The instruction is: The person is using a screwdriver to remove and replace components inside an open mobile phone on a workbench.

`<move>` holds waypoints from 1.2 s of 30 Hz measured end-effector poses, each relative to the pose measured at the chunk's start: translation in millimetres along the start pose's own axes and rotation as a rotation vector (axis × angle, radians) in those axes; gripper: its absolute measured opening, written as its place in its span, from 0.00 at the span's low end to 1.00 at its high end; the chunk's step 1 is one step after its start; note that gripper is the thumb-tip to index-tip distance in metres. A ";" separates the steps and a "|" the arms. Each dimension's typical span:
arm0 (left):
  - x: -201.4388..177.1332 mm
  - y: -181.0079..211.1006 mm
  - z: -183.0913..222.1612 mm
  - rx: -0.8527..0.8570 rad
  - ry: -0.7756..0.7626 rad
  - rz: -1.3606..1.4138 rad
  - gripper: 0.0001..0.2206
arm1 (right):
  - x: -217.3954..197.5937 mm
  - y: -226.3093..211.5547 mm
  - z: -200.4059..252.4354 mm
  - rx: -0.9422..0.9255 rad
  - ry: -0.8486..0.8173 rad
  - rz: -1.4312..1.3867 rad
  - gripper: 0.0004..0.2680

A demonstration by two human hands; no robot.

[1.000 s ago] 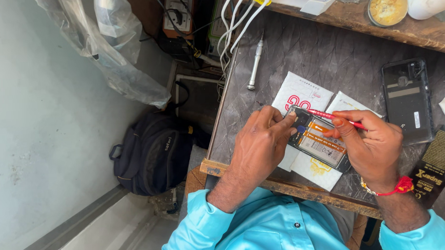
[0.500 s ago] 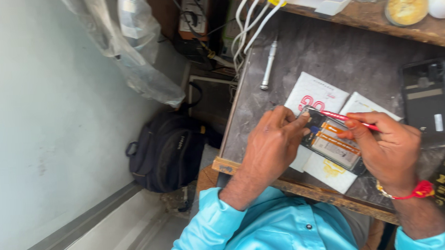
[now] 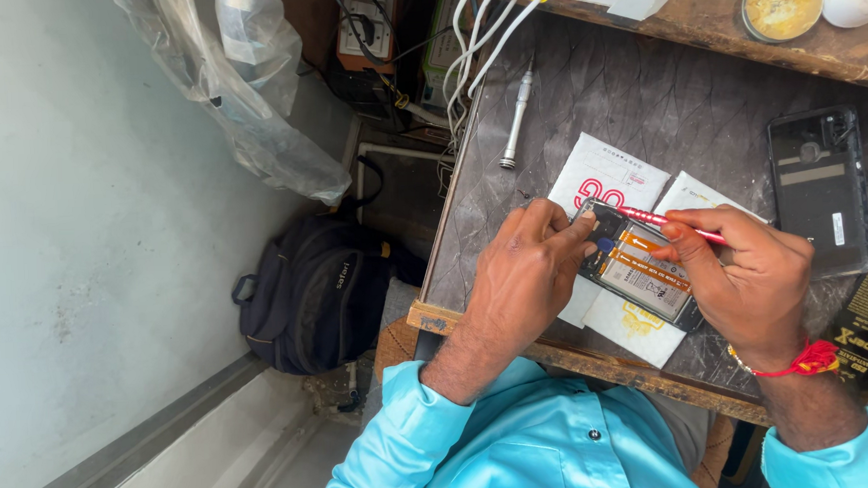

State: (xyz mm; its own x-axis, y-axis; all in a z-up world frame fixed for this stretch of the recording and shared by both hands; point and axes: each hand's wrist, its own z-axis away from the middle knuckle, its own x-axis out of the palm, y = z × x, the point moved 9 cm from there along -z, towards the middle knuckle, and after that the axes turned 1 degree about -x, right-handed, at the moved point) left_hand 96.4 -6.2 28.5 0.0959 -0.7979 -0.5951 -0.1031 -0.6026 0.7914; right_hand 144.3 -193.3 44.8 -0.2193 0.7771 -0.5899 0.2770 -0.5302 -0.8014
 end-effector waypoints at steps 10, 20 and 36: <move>-0.3 0.8 1.0 0.008 -0.004 -0.031 0.15 | 2.6 -69.0 -28.7 -0.276 -0.142 0.439 0.03; -1.0 1.1 1.3 0.015 0.002 -0.027 0.15 | 37.5 -128.9 -58.5 -0.711 -0.431 0.891 0.05; -4.5 2.9 2.2 0.035 0.013 -0.020 0.14 | 54.0 -134.8 -64.5 -0.801 -0.469 1.020 0.03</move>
State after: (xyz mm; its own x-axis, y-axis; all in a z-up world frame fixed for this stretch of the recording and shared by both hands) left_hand 93.5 -4.4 33.2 0.1109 -0.7858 -0.6084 -0.1352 -0.6184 0.7741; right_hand 155.4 -57.9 127.3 0.1567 -0.1043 -0.9821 0.9269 -0.3279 0.1827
